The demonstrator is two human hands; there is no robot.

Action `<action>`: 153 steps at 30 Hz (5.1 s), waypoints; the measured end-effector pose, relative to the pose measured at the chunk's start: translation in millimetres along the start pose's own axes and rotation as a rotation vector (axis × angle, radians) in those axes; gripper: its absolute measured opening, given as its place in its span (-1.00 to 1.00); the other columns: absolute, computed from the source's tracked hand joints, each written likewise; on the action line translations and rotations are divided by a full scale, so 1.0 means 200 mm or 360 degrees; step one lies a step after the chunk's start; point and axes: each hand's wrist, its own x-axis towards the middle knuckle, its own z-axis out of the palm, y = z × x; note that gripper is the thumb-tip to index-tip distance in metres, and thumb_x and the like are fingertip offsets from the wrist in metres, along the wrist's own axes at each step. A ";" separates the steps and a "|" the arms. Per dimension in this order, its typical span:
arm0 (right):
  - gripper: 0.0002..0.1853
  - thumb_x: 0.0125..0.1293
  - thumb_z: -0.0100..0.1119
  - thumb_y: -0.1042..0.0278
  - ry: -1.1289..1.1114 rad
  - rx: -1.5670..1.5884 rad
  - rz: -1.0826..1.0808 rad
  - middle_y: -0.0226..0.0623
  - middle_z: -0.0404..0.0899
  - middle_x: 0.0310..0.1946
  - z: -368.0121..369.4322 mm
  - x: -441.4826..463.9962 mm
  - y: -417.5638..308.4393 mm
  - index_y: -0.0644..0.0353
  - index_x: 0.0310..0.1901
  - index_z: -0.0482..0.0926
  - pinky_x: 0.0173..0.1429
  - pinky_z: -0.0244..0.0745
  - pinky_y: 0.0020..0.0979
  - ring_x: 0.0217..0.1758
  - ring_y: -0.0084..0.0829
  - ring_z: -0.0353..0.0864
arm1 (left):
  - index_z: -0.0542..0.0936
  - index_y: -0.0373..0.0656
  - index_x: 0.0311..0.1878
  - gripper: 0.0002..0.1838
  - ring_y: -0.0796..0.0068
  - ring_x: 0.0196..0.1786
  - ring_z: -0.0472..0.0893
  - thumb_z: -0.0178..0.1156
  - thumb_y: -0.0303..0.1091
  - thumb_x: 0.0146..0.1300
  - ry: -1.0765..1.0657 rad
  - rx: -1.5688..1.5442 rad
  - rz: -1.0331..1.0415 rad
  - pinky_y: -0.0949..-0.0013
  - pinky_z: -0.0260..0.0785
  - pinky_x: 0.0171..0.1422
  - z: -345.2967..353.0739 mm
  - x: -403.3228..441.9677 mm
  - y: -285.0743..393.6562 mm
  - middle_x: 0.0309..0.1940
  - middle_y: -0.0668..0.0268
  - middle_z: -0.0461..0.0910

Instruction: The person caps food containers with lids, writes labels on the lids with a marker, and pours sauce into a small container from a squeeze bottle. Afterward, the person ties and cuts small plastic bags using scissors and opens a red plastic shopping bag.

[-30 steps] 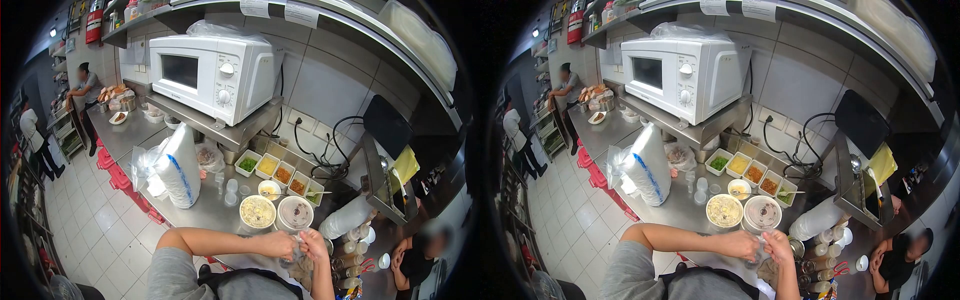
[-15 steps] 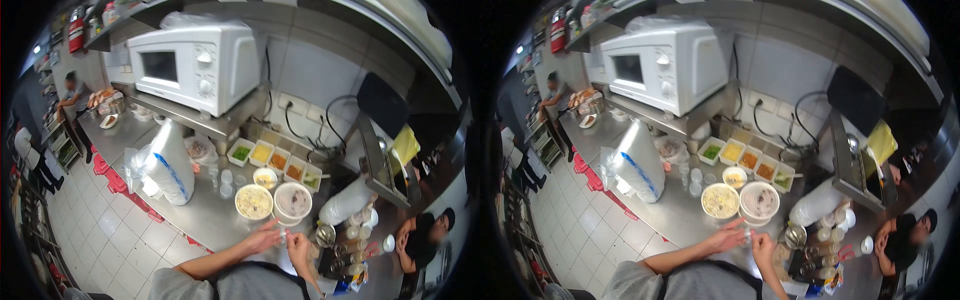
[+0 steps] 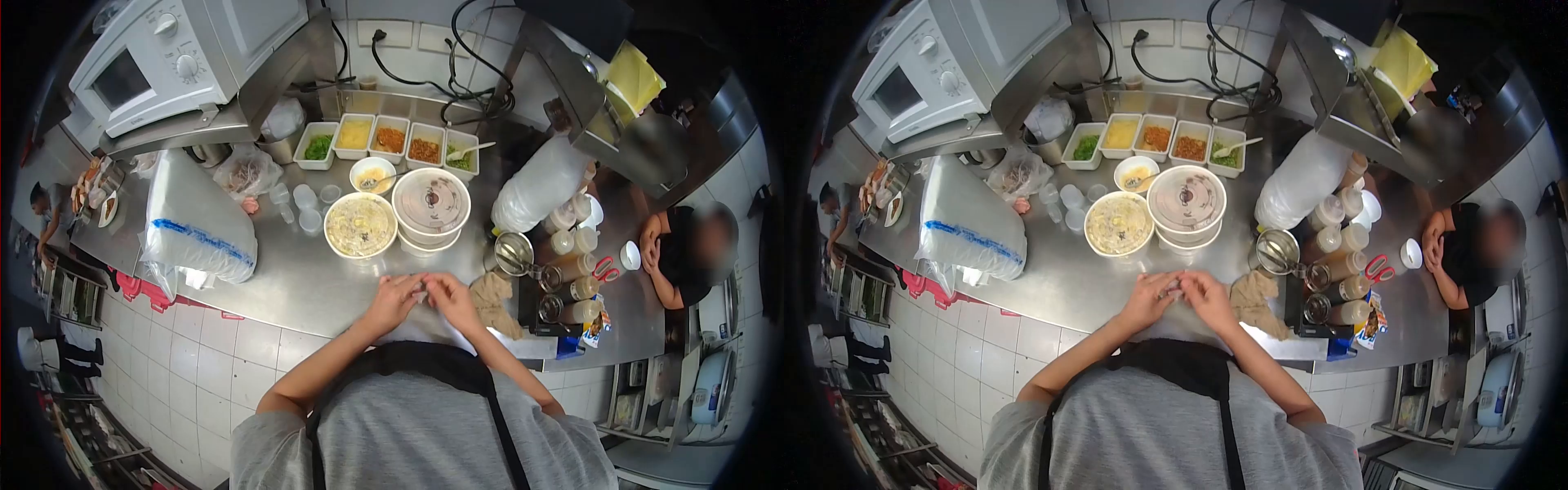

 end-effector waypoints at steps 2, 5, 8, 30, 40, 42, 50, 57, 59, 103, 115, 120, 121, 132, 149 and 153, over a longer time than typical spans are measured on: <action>-0.66 0.20 0.09 0.53 -0.0056 0.0133 -0.0091 -0.44 0.47 -0.54 -0.03 0.04 0.06 0.30 0.05 0.44 -0.35 0.36 -0.56 -0.50 -0.65 0.41 | 0.38 -0.15 0.20 -0.46 0.24 -0.04 0.52 0.18 -0.47 0.08 0.0084 -0.0161 -0.0092 0.25 0.18 0.08 0.00 0.03 0.01 -0.10 0.18 0.53; -0.60 0.16 0.11 0.55 -0.0165 -0.0128 -0.0095 -0.40 0.45 -0.57 0.00 0.03 0.09 0.26 0.09 0.44 -0.38 0.34 -0.53 -0.54 -0.62 0.37 | 0.32 -0.17 0.25 -0.45 0.19 0.08 0.46 0.13 -0.48 0.15 0.0093 -0.0366 -0.0139 0.23 0.16 0.22 0.02 0.02 -0.02 0.02 0.10 0.46; -0.53 0.10 0.15 0.57 -0.0134 -0.0625 -0.0197 -0.32 0.43 -0.58 -0.01 0.04 0.01 0.23 0.11 0.44 -0.42 0.31 -0.50 -0.59 -0.59 0.34 | 0.28 -0.15 0.25 -0.49 0.12 0.14 0.40 0.07 -0.45 0.21 0.0144 -0.0700 -0.0214 0.19 0.10 0.28 0.09 0.02 -0.04 0.09 0.10 0.41; -0.84 0.05 0.16 0.58 0.0394 -0.0435 -0.0529 -0.20 0.51 -0.43 0.07 0.05 0.10 0.27 -0.27 0.55 -0.42 0.39 -0.39 -0.47 -0.32 0.54 | 0.47 -0.27 -0.34 -0.89 0.10 -0.28 0.50 0.12 -0.65 0.04 0.0526 -0.0117 -0.0043 0.25 0.36 -0.20 0.09 0.05 0.02 -0.35 0.10 0.48; -0.75 0.06 0.19 0.48 -0.0014 -0.0436 -0.0141 -0.02 0.56 -0.45 -0.03 0.08 -0.04 0.30 -0.18 0.57 -0.22 0.42 -0.21 -0.33 -0.05 0.56 | 0.39 -0.24 -0.46 -0.85 0.15 -0.30 0.46 0.10 -0.69 -0.10 0.0503 -0.0032 0.0139 0.27 0.32 -0.22 0.13 0.04 -0.07 -0.40 0.14 0.45; -0.81 0.05 0.20 0.46 -0.0148 -0.0655 -0.0477 -0.04 0.56 -0.48 -0.05 0.15 0.05 0.30 -0.26 0.58 -0.23 0.43 -0.19 -0.35 -0.05 0.56 | 0.38 -0.23 -0.48 -0.84 0.16 -0.31 0.45 0.09 -0.70 -0.12 0.0504 -0.0144 0.0071 0.28 0.32 -0.22 0.12 0.04 -0.06 -0.42 0.16 0.44; -0.87 0.09 0.16 0.42 -0.0145 -0.0936 -0.0452 -0.07 0.55 -0.47 -0.01 0.21 0.11 0.30 -0.38 0.56 -0.20 0.43 -0.22 -0.34 -0.08 0.55 | 0.51 -0.25 -0.31 -0.80 0.28 -0.30 0.55 0.22 -0.63 -0.07 0.0429 -0.0269 0.0133 0.35 0.39 -0.19 0.08 0.00 -0.07 -0.35 0.17 0.54; -0.82 0.27 0.08 0.37 -0.0052 0.0112 0.0443 -0.34 0.54 -0.54 0.00 0.11 0.00 0.33 -0.34 0.54 -0.29 0.43 -0.41 -0.39 -0.48 0.56 | 0.55 -0.26 -0.17 -0.71 0.31 -0.28 0.56 0.26 -0.60 -0.04 0.0455 -0.0420 -0.0259 0.34 0.41 -0.12 0.12 -0.02 -0.05 -0.37 0.18 0.56; -0.82 0.30 0.06 0.36 -0.0047 0.0213 0.0391 -0.38 0.53 -0.53 0.08 0.07 0.07 0.33 -0.32 0.54 -0.29 0.43 -0.43 -0.38 -0.54 0.54 | 0.55 -0.27 -0.15 -0.71 0.30 -0.28 0.54 0.25 -0.59 -0.02 0.0501 -0.0522 -0.0254 0.33 0.38 -0.11 0.15 0.00 -0.02 -0.40 0.20 0.53; -0.67 0.44 -0.19 0.18 -0.1032 -0.0380 -0.0185 -0.25 0.37 -0.48 -0.80 -0.71 -1.00 0.29 -0.34 0.37 -0.21 0.28 -0.34 -0.37 -0.35 0.37 | 0.65 0.04 -0.33 -0.92 0.54 -0.10 0.60 0.29 -0.35 0.06 -0.1090 -0.0305 0.1114 -0.09 -0.21 0.41 -0.11 0.54 1.00 -0.30 0.49 0.63; -0.49 0.11 0.26 0.10 0.0771 -0.2164 -0.0150 -0.08 0.43 -0.07 -1.81 -0.47 -0.50 0.11 0.06 0.40 0.08 0.35 -0.27 -0.03 -0.19 0.45 | 0.63 -0.10 -0.41 -0.94 0.35 -0.14 0.58 0.21 -0.37 0.12 -0.0353 0.0026 -0.0014 -0.04 0.00 0.33 -0.01 0.20 0.40 -0.32 0.37 0.61; -0.62 0.04 0.33 0.14 0.0390 -0.1384 0.0188 -0.17 0.50 -0.23 -2.07 -0.30 -0.14 0.17 -0.16 0.54 -0.10 0.45 -0.29 -0.26 -0.31 0.51 | 0.60 -0.20 -0.33 -0.89 0.24 -0.19 0.54 0.24 -0.41 0.07 0.0117 0.0077 -0.0270 0.13 0.25 0.13 0.08 0.03 0.16 -0.30 0.25 0.55; -0.66 0.04 0.34 0.17 0.0322 -0.1136 0.0228 -0.20 0.52 -0.27 -2.11 -0.28 -0.11 0.18 -0.22 0.56 -0.16 0.47 -0.31 -0.33 -0.36 0.52 | 0.59 -0.23 -0.30 -0.86 0.23 -0.20 0.53 0.25 -0.42 0.05 0.0218 0.0063 -0.0250 0.19 0.29 0.07 0.12 0.01 0.14 -0.29 0.22 0.53; -0.79 0.17 0.20 0.37 0.0708 0.0494 0.0027 -0.27 0.56 -0.28 -1.80 -0.86 -0.86 0.21 -0.18 0.47 -0.26 0.60 -0.39 -0.36 -0.41 0.60 | 0.55 -0.26 -0.17 -0.69 0.20 -0.27 0.51 0.30 -0.45 -0.05 0.0262 0.0011 -0.0149 0.29 0.36 -0.17 0.23 -0.04 0.04 -0.29 0.15 0.48; -0.20 -0.21 0.46 0.12 0.0355 -0.1067 0.0128 -0.20 0.24 -0.10 0.00 -0.79 -0.05 0.06 0.13 0.31 0.03 0.24 -0.23 0.01 -0.24 0.33 | 0.58 -0.26 -0.19 -0.72 0.11 -0.29 0.60 0.23 -0.25 0.11 -0.0866 0.0161 0.0084 0.24 0.42 -0.15 -0.18 0.47 0.14 -0.36 0.05 0.60; -0.21 -0.21 0.43 0.10 0.0491 -0.1282 0.0073 -0.21 0.23 -0.09 0.12 -0.64 -0.07 0.03 0.14 0.31 0.10 0.14 -0.14 0.06 -0.19 0.29 | 0.58 -0.27 -0.21 -0.75 0.04 -0.18 0.59 0.18 -0.29 0.13 -0.0923 0.0233 0.0156 0.17 0.40 -0.05 -0.15 0.47 0.19 -0.32 0.01 0.60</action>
